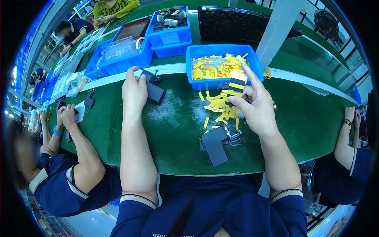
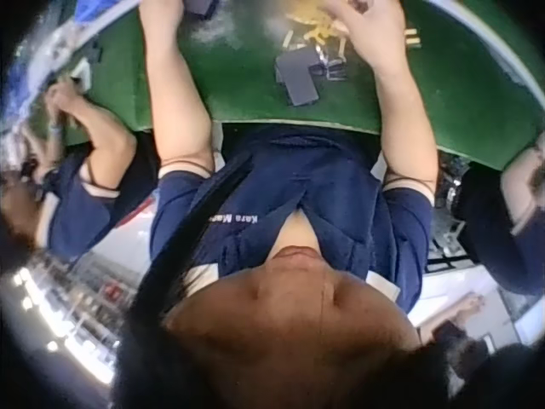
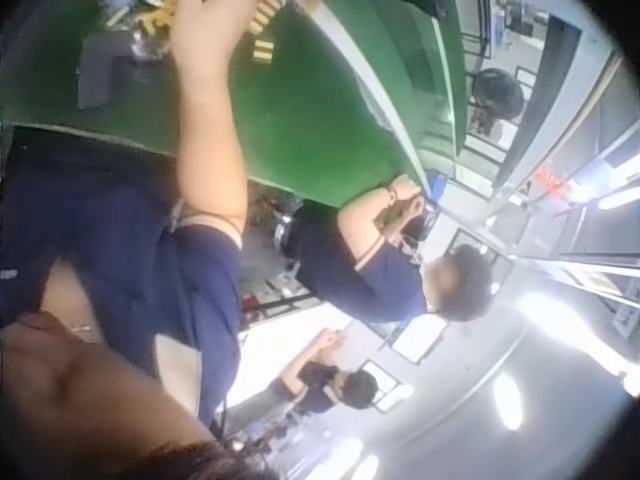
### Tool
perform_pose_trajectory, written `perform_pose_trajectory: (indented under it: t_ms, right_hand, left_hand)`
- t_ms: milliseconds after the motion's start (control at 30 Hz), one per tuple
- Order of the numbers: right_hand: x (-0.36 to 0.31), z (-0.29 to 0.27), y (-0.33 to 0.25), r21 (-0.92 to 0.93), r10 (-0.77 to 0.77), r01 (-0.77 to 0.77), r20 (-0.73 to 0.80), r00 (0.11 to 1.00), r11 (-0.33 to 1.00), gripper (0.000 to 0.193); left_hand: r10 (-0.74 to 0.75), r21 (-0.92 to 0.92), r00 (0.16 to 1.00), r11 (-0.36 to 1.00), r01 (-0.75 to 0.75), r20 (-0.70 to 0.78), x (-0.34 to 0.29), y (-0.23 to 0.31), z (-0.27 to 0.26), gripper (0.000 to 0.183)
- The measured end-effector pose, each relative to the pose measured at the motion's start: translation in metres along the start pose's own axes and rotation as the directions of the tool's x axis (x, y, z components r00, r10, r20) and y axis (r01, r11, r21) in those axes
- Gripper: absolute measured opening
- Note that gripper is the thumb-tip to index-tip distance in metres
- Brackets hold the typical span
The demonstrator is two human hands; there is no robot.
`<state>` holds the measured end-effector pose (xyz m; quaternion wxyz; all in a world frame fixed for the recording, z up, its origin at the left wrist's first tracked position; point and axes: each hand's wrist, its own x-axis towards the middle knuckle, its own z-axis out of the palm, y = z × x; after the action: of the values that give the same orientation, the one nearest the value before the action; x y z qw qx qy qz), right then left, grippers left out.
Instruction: The person repeatedly picks up small black rectangular components and yellow strips from a blue bin. They peel the backing off the yellow strips and apply them to the black components, then place the finished items into a stack on the table.
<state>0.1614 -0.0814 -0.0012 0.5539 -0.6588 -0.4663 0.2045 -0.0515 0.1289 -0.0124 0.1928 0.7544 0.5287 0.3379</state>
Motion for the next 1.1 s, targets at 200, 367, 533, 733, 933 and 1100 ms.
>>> perform_pose_trajectory:
  t_ms: [200, 367, 533, 733, 933, 1100]
  right_hand:
    - [0.000, 0.008, -0.004, 0.395, 0.075, -0.073, 0.010, 0.997, 0.916, 0.067]
    - [-0.005, 0.014, -0.002, 0.484, 0.067, -0.087, 0.060, 0.996, 0.871, 0.058]
    - [-0.010, 0.017, -0.012, 0.507, 0.020, 0.001, -0.037, 0.999, 0.862, 0.056]
    - [-0.001, 0.007, -0.011, 0.646, 0.043, 0.073, -0.162, 0.986, 0.760, 0.046]
    - [0.001, 0.004, -0.005, 0.556, -0.046, 0.114, -0.135, 0.990, 0.824, 0.020]
    - [0.001, 0.000, -0.006, 0.367, -0.059, 0.128, -0.194, 0.979, 0.921, 0.019]
  left_hand:
    - [0.315, -0.075, 0.946, 0.944, -0.320, -0.076, -0.035, 0.039, 0.009, 0.043]
    - [0.599, -0.671, 0.766, 0.669, -0.319, 0.233, -0.087, 0.086, 0.020, 0.033]
    - [0.439, -0.814, 0.766, 0.551, 0.183, 0.469, -0.087, 0.083, 0.025, 0.027]
    - [0.316, -0.628, 0.726, 0.752, 0.202, 0.611, -0.068, 0.068, 0.027, 0.021]
    - [0.468, -0.048, 0.752, 0.861, -0.507, 0.464, -0.068, 0.052, 0.038, 0.021]
    - [0.519, -0.039, 0.738, 0.828, -0.559, 0.431, -0.083, 0.080, 0.015, 0.043]
